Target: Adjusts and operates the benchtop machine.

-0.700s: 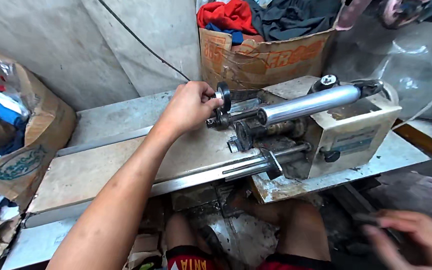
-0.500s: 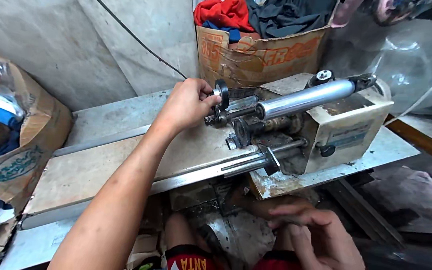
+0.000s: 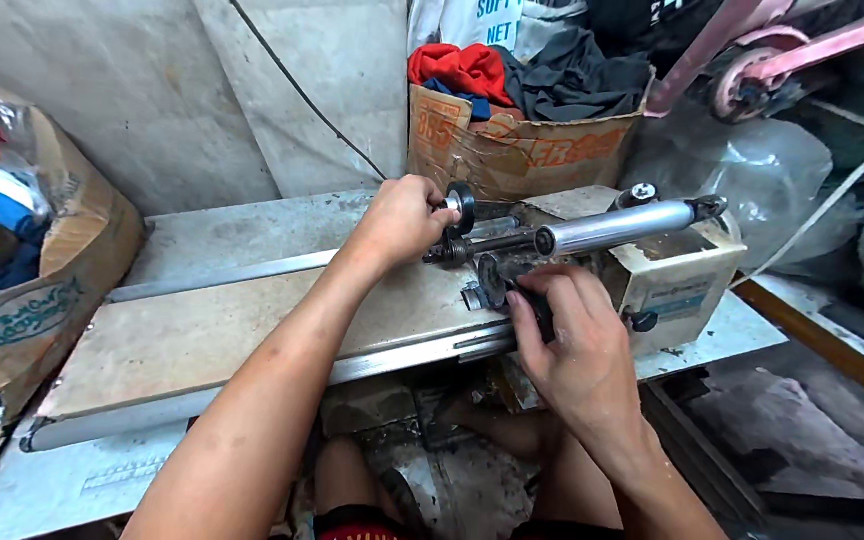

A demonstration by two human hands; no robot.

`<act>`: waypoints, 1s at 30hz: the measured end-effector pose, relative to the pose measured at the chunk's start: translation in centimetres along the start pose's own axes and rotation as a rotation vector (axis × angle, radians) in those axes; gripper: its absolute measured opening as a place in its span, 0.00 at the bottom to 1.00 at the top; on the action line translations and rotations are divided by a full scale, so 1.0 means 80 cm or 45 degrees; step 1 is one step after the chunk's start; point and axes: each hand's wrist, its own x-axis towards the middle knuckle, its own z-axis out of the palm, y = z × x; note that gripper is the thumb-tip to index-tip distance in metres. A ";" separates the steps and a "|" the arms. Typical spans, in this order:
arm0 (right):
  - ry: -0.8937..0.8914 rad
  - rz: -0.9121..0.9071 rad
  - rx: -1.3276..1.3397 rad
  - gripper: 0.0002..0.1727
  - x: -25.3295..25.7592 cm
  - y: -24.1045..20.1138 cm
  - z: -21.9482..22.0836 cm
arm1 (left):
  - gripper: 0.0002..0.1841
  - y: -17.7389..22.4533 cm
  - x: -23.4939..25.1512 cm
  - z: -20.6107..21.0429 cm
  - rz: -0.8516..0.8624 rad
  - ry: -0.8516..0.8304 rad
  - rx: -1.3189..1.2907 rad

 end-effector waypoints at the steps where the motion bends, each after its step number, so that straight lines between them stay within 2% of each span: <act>1: -0.001 0.001 0.017 0.13 -0.001 0.001 -0.001 | 0.16 -0.002 0.000 0.001 0.020 0.007 -0.002; 19: -0.022 0.017 0.183 0.13 0.008 0.014 0.000 | 0.16 -0.003 0.001 0.000 0.009 -0.004 -0.014; 23: 0.108 0.080 0.369 0.14 -0.014 0.013 -0.019 | 0.16 -0.005 0.002 0.003 0.020 0.007 -0.016; 26: 0.134 0.331 0.696 0.14 -0.077 -0.005 -0.036 | 0.18 -0.007 0.003 0.001 0.020 0.007 -0.009; 30: -0.161 0.968 1.395 0.18 -0.163 -0.037 -0.010 | 0.17 -0.012 0.003 0.001 0.084 0.019 -0.013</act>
